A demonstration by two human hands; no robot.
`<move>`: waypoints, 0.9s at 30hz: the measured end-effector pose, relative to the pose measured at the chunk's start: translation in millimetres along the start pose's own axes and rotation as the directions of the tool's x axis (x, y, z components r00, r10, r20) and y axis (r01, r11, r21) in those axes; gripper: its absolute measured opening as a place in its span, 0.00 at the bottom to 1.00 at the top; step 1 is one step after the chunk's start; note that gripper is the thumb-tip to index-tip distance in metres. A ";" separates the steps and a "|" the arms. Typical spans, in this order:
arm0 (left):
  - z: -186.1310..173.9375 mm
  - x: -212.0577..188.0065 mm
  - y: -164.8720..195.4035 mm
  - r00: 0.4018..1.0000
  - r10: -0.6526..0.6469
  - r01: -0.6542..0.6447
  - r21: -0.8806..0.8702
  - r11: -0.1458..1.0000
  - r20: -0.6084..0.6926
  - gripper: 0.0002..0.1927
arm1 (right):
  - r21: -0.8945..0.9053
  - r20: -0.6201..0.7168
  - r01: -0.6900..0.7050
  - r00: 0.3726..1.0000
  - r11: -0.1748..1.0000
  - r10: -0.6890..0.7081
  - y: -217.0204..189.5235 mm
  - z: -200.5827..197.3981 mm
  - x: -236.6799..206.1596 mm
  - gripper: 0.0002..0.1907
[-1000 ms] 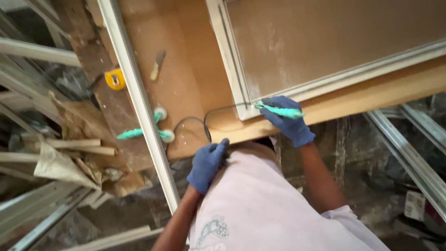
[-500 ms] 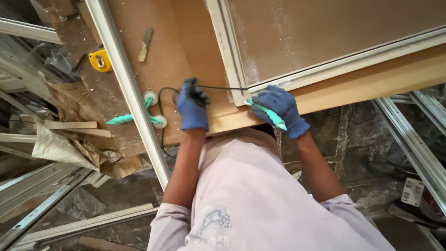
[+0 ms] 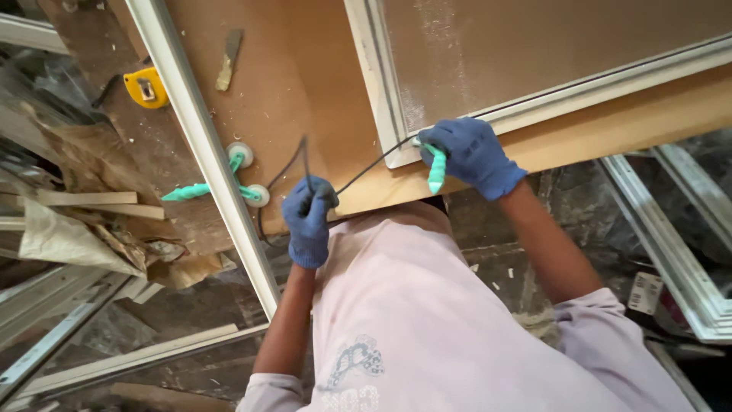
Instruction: The person presses a black rubber spline into the channel around a framed screen mesh using a green spline roller, working along the frame edges and repositioning the frame. They then trim excess spline with a utility knife and apply a strip of tape along the frame edge.
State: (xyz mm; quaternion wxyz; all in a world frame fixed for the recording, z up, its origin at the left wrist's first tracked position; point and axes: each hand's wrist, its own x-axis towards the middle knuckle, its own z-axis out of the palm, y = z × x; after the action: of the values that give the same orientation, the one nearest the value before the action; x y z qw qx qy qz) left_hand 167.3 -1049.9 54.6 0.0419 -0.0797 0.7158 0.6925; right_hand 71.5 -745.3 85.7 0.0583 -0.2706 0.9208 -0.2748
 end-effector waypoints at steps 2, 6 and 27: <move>-4.6 -3.0 -4.7 0.992 -0.128 0.126 -0.138 0.982 -0.006 0.11 | 0.030 0.036 0.043 0.998 0.999 -0.044 6.0 0.6 3.5 0.12; -3.7 4.7 -8.7 0.968 -0.241 0.251 -0.318 0.914 0.071 0.12 | 0.108 0.143 0.004 0.990 0.994 -0.020 11.3 2.7 6.1 0.15; 27.5 68.7 -70.4 0.801 -0.274 0.526 -0.409 0.746 0.532 0.18 | -0.395 0.320 -0.128 0.909 0.910 0.267 -21.2 33.9 27.1 0.09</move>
State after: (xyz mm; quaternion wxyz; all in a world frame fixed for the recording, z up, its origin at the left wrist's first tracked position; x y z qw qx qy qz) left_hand 110.4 -1028.3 -27.5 0.3295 -0.0861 0.4280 0.8371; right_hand 67.1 -790.6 69.6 0.2057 -0.2269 0.9513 -0.0360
